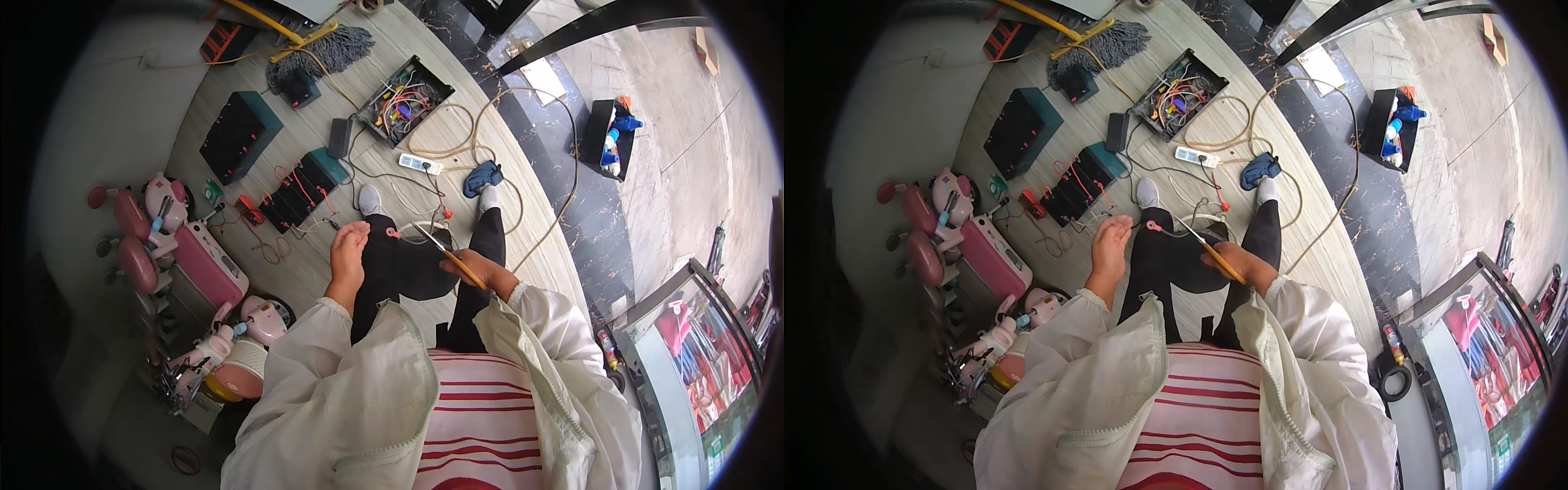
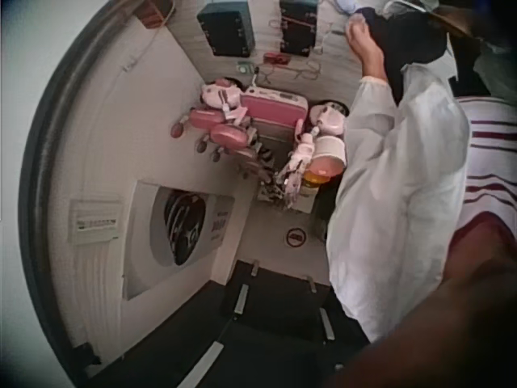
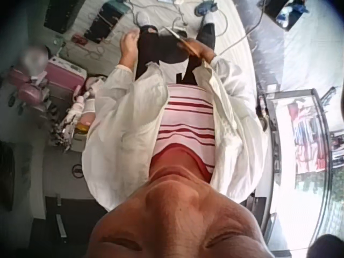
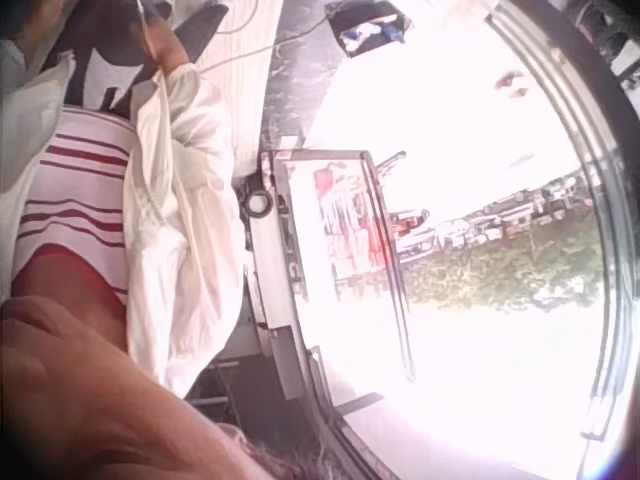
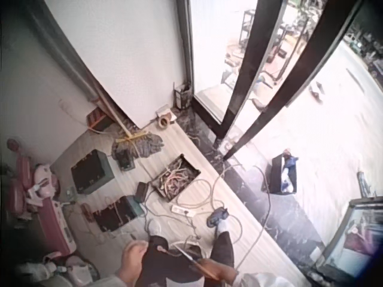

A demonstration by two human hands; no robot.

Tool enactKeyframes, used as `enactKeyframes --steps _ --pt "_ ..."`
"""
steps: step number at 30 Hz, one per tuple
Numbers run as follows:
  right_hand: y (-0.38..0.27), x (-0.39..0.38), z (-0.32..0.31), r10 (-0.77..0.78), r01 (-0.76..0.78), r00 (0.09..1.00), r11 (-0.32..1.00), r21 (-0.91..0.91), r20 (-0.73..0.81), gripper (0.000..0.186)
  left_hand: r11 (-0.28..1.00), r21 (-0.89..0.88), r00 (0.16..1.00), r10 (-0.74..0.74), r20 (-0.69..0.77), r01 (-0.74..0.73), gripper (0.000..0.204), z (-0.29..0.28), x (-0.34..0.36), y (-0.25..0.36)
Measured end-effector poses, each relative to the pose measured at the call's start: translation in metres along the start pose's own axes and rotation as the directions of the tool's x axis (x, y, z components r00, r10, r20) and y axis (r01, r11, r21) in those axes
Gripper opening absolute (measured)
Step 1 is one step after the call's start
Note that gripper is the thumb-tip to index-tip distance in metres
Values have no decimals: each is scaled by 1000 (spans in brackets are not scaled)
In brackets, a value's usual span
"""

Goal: The person sits on the floor and uses shears to cut and strip wires from a black electronics box. They then use pliers to crimp connectors onto the wire ends.

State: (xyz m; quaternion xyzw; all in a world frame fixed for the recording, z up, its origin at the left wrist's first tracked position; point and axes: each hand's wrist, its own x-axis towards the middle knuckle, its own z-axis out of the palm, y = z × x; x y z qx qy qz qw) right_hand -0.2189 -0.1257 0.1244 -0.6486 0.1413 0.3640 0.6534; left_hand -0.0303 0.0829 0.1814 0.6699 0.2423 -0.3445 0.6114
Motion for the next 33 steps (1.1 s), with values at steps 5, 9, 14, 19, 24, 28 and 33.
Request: enactKeyframes --steps 5,9,14,19,24,28,33 --pt "69 103 30 144 -113 986 951 287 -88 40 904 417 996 -85 -29 89 20 -55 106 -114" --pt "114 161 43 181 -93 966 910 405 -184 33 153 896 866 -233 442 -416 33 -51 142 -227" --pt "153 169 37 425 -236 896 702 671 -130 31 -81 660 658 -230 717 -747 64 -37 201 -330" --pt "143 148 -21 438 -91 810 751 654 -391 18 153 731 410 -743 529 -665 56 -21 253 -388" --pt "130 92 -59 322 130 763 774 620 -561 15 124 717 163 -934 317 -685 44 -39 245 -438" --pt "128 56 -38 213 168 723 869 466 -657 15 243 718 36 -936 350 -653 45 -82 223 -503" --pt "127 24 14 31 133 740 972 191 -672 25 86 633 -61 -996 61 -770 51 -60 240 -513"
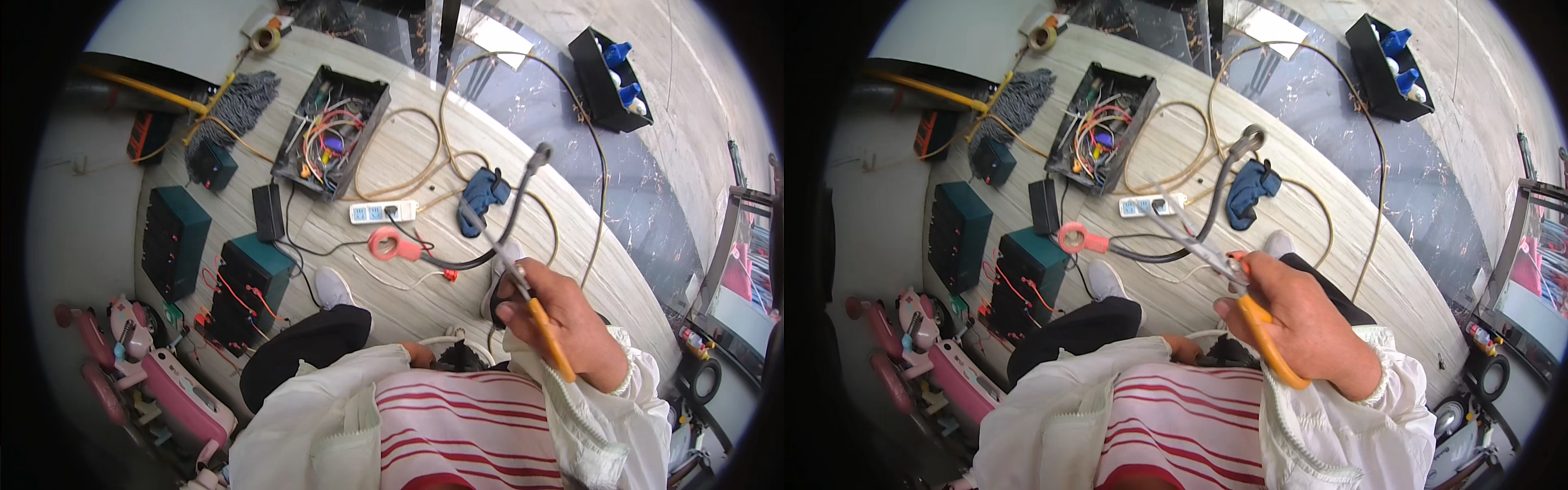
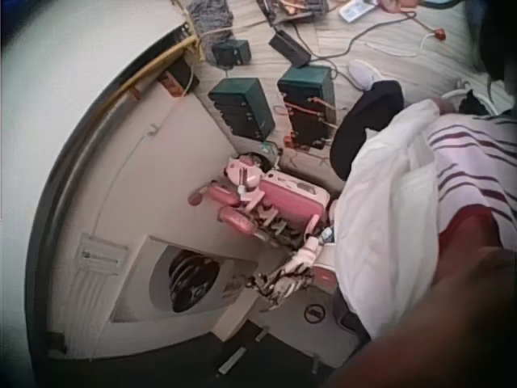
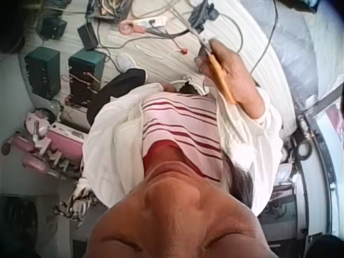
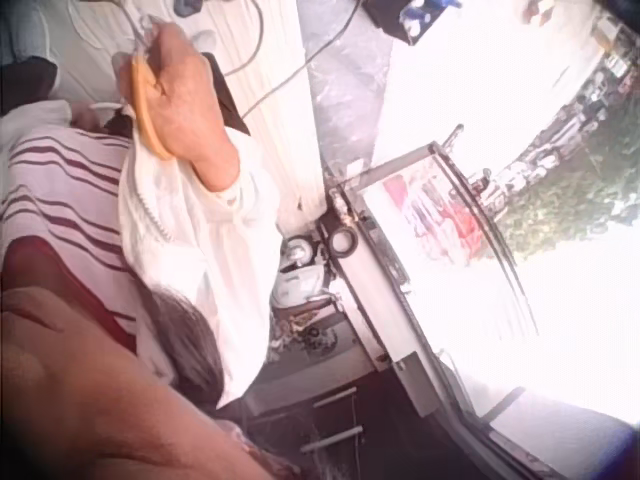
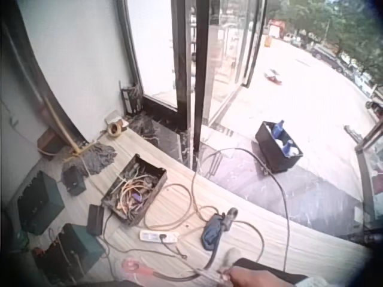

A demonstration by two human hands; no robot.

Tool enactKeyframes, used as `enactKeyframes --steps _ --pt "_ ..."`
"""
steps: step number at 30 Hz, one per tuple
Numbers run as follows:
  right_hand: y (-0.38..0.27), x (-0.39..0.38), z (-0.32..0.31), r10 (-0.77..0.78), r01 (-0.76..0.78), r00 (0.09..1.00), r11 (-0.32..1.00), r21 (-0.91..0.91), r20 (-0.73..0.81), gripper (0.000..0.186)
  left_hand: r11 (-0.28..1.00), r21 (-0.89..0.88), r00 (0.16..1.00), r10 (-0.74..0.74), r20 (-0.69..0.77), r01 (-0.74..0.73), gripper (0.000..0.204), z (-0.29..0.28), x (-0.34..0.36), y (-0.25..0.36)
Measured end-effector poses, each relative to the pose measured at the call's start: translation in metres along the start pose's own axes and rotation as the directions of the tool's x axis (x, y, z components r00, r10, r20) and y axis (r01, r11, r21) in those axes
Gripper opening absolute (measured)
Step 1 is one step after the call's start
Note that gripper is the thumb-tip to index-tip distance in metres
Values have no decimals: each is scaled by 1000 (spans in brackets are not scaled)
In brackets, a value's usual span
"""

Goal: The person sits on the floor and uses shears to cut and strip wires from a black electronics box. They then use pliers to crimp connectors onto the wire ends.

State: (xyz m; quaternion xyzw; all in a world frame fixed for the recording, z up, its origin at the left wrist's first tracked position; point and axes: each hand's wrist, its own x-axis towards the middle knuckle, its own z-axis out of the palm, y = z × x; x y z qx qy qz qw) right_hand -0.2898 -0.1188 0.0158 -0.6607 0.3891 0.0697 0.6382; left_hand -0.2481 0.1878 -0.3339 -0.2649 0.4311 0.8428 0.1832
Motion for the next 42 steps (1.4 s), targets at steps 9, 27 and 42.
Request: enactKeyframes --steps 9,27,42 --pt "114 16 98 -509 533 838 691 -488 195 41 898 433 -555 403 -728 84 3 41 -222 178" --pt "278 34 244 -386 524 852 628 -576 354 13 951 66 -364 179 -914 302 10 78 -129 36" --pt "304 59 250 -301 340 939 753 -563 165 21 958 41 -355 145 -924 284 8 64 -138 25"
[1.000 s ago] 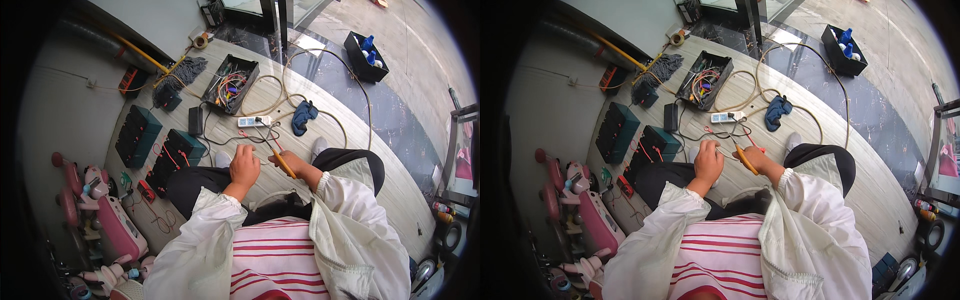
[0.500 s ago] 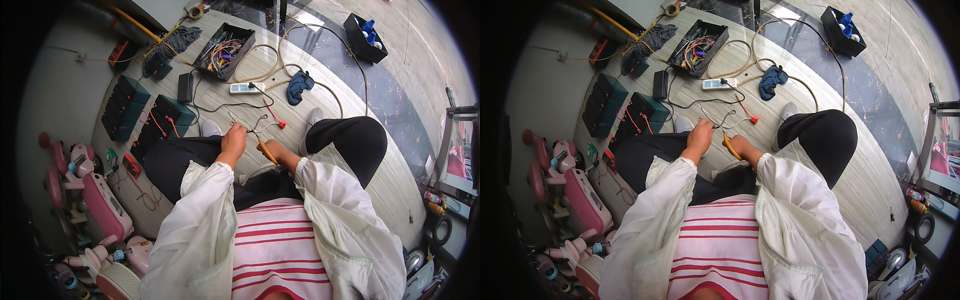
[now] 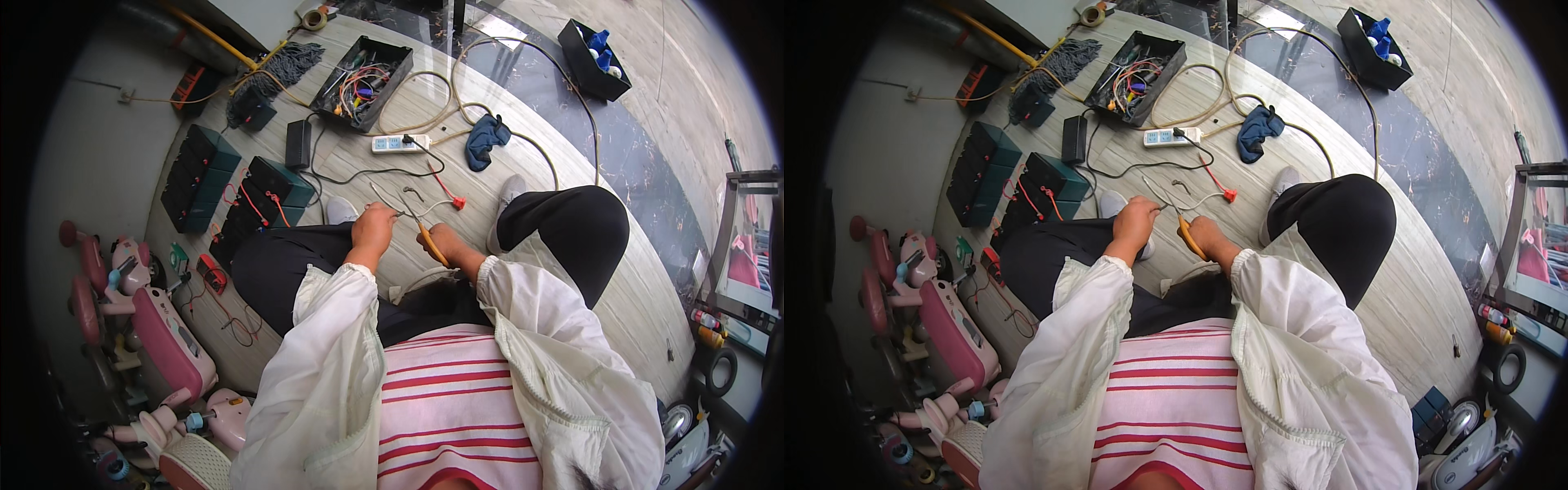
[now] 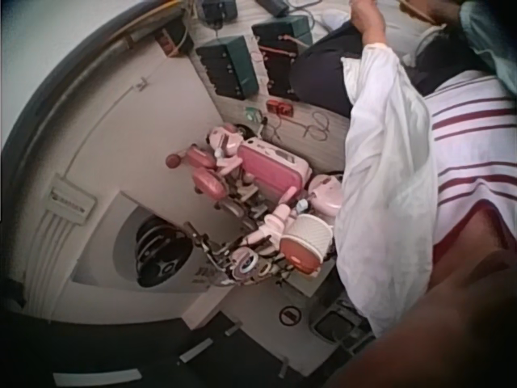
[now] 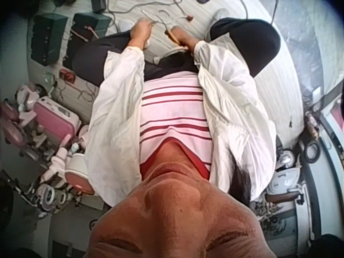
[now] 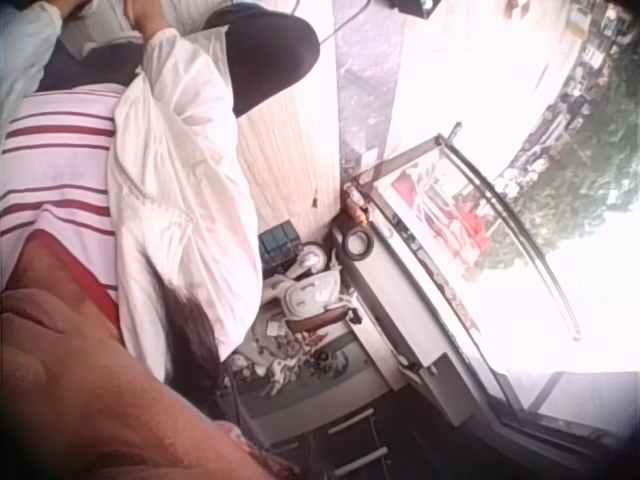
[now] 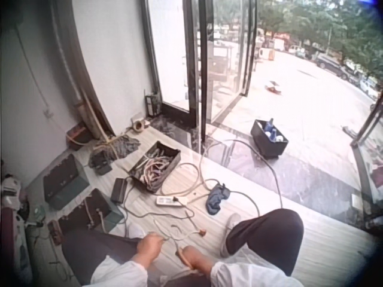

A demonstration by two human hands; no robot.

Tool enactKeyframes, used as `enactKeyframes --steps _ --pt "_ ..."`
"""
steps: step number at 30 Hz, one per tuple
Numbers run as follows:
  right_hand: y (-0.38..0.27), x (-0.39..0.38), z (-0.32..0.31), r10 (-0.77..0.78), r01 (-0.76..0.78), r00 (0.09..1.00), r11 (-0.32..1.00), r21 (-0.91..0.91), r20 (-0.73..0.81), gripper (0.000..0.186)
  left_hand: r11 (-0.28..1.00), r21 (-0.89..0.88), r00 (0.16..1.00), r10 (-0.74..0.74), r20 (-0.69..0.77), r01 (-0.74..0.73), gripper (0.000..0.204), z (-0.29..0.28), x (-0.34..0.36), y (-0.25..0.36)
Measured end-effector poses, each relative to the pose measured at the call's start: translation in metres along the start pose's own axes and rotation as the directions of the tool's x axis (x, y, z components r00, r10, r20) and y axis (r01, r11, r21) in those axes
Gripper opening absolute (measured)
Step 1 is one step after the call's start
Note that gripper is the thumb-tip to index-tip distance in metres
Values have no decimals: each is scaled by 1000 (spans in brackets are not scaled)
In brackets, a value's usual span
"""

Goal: The person sits on the floor and uses shears to cut and strip wires from a black electronics box. They then use pliers to crimp connectors onto the wire ends.

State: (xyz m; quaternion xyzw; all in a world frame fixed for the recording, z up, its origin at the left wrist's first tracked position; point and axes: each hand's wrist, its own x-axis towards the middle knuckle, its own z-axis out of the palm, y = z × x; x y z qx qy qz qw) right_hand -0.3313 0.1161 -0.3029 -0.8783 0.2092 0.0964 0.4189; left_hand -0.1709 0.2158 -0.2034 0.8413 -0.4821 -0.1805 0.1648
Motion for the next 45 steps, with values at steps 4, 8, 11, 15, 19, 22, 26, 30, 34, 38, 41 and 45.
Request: enactKeyframes --steps 4,8,11,15,19,22,26,30,34,38,41,45 --pt "-68 -17 -68 401 -370 916 822 434 21 55 862 -490 970 -213 -116 131 14 -10 0 -2" --pt "-108 -43 -108 185 -37 910 928 370 -372 63 370 -929 970 -230 -79 12 18 -59 9 34" --pt "-127 -57 -127 -82 119 847 992 36 -525 65 558 -807 951 -97 -293 -192 17 -87 -1 46" --pt "-140 -65 -136 -128 129 842 991 -36 -523 62 794 -501 889 102 -447 -344 21 -102 -15 60" --pt "-149 -68 -141 -113 114 875 993 -26 -471 64 886 -327 881 162 -445 -328 19 -107 -25 69" --pt "-150 -68 -138 -126 126 860 991 -34 -494 64 908 -278 891 182 -416 -315 19 -108 -27 66" --pt "-148 -67 -131 -126 158 862 987 24 -491 60 926 -232 899 191 -394 -299 17 -108 -29 65" --pt "-147 -65 -126 -24 114 913 974 198 -407 50 939 -190 895 191 -403 -286 14 -108 -28 66" --pt "-145 -65 -119 30 100 919 947 306 -394 41 952 -171 915 181 -361 -255 13 -111 -29 69" --pt "-149 -67 -120 92 6 946 953 302 -310 40 961 -174 927 142 -346 -213 13 -110 -29 69" --pt "-145 -64 -115 136 -40 948 948 316 -288 41 961 -243 942 44 -334 -131 12 -110 -30 72" --pt "-140 -61 -110 58 87 918 936 341 -393 41 971 -21 881 205 -426 -236 16 -116 -28 74"
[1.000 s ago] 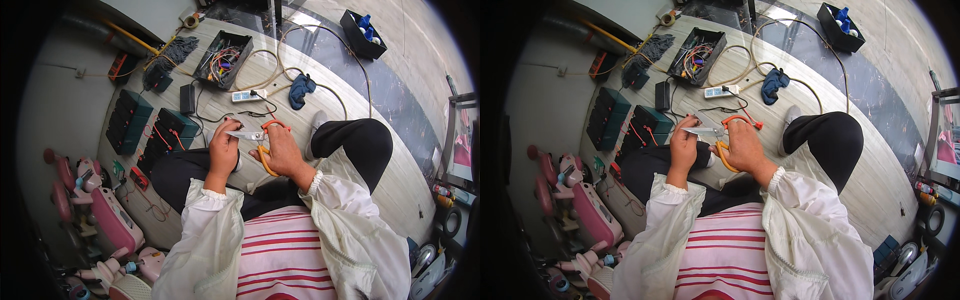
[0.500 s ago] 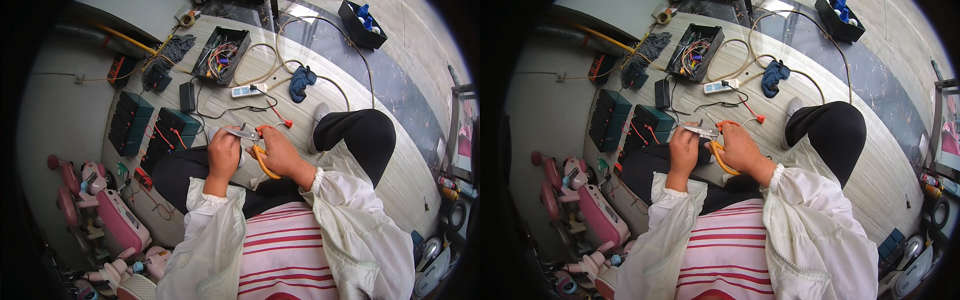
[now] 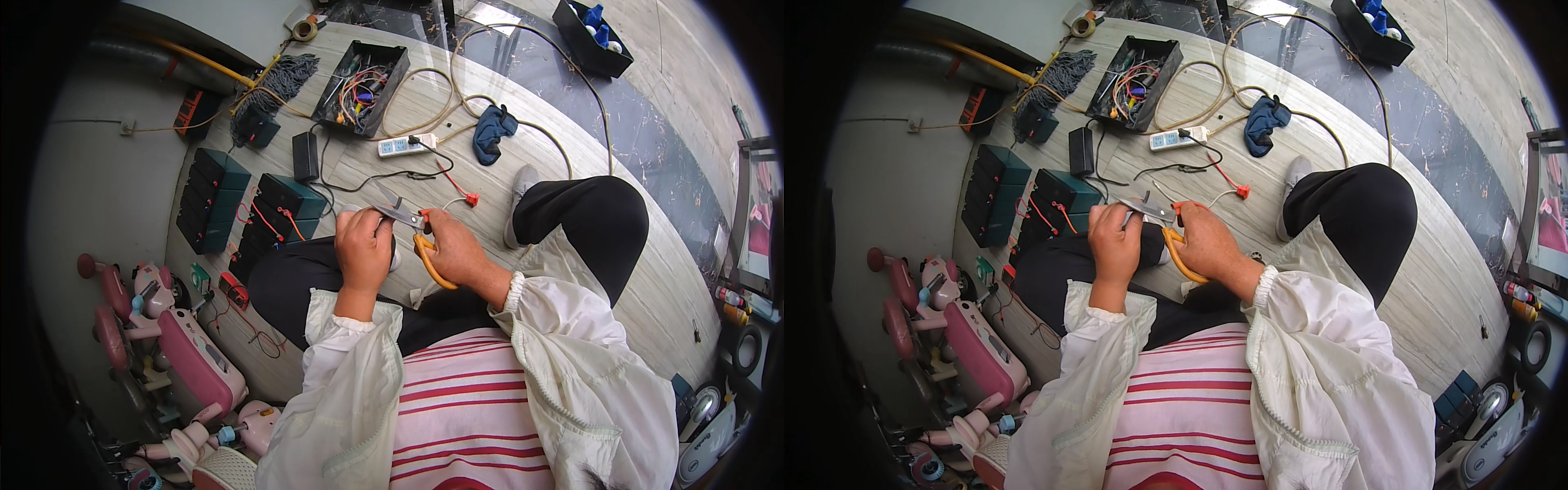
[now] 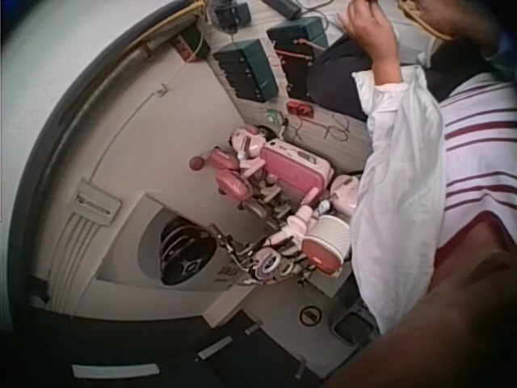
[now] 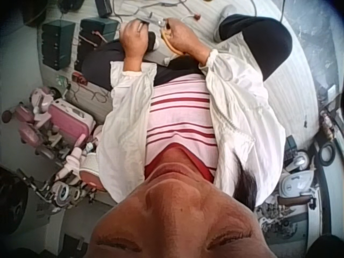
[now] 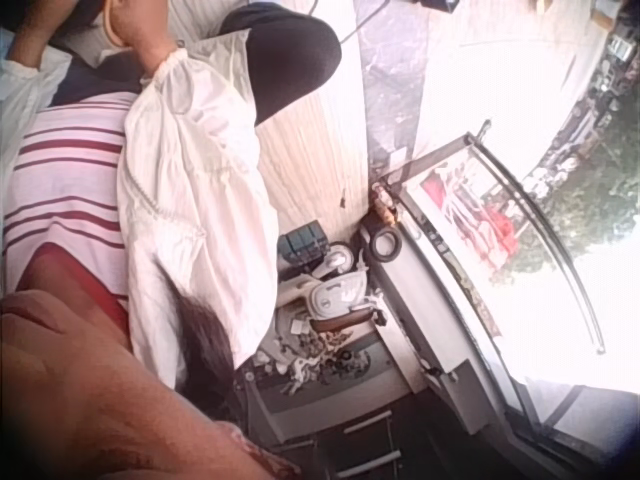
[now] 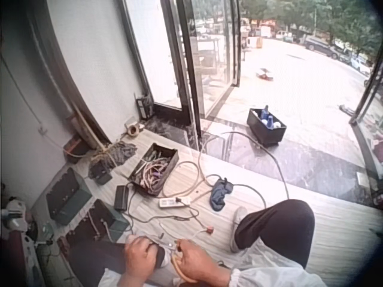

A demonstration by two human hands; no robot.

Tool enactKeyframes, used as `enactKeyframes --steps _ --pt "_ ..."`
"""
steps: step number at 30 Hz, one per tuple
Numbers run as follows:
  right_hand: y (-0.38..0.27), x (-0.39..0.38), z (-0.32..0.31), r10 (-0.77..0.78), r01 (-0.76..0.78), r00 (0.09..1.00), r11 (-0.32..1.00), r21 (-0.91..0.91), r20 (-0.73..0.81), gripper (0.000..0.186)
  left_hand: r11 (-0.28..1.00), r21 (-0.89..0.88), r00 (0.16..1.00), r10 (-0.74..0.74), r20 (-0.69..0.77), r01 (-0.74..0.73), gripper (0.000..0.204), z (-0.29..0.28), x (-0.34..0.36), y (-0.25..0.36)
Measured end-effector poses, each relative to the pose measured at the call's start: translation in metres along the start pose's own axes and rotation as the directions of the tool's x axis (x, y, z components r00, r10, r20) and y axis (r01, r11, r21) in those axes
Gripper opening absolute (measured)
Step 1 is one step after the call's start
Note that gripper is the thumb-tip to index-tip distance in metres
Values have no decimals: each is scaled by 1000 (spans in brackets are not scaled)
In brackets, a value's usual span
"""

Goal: The person sits on the floor and uses shears to cut and strip wires from a black electronics box. They then use pliers to crimp connectors onto the wire ends.

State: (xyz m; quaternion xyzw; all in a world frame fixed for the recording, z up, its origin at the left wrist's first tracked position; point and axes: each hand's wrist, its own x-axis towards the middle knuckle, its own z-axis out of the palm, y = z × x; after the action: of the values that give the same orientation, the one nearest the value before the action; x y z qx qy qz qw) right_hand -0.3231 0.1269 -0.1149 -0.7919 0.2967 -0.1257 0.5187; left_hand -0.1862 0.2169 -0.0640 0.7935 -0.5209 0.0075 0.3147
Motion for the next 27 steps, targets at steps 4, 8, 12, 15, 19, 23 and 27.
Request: enactKeyframes --steps 4,8,12,15,19,23,27 --pt "0 7 -7 -179 176 983 983 -56 -43 42 938 -302 986 -166 30 168 16 5 -6 -9" --pt "-5 8 -11 -208 207 978 976 -67 -13 45 515 -708 866 -402 298 483 14 11 -16 -9" --pt "-4 5 -7 -214 213 977 976 -37 -28 46 435 -753 857 -389 338 494 10 11 -19 -9" --pt "-7 4 -6 -215 215 976 976 -24 -27 45 410 -766 861 -355 366 495 8 12 -20 -11" --pt "-2 3 -3 -105 106 994 994 -14 27 46 408 -755 856 -308 416 514 9 15 -22 -14" --pt "-9 1 -6 -22 25 999 995 -99 33 44 339 -722 785 -416 460 603 9 10 -19 -4" --pt "-11 2 -6 52 -43 996 992 -123 66 44 245 -744 754 -445 483 622 9 16 -24 -11"
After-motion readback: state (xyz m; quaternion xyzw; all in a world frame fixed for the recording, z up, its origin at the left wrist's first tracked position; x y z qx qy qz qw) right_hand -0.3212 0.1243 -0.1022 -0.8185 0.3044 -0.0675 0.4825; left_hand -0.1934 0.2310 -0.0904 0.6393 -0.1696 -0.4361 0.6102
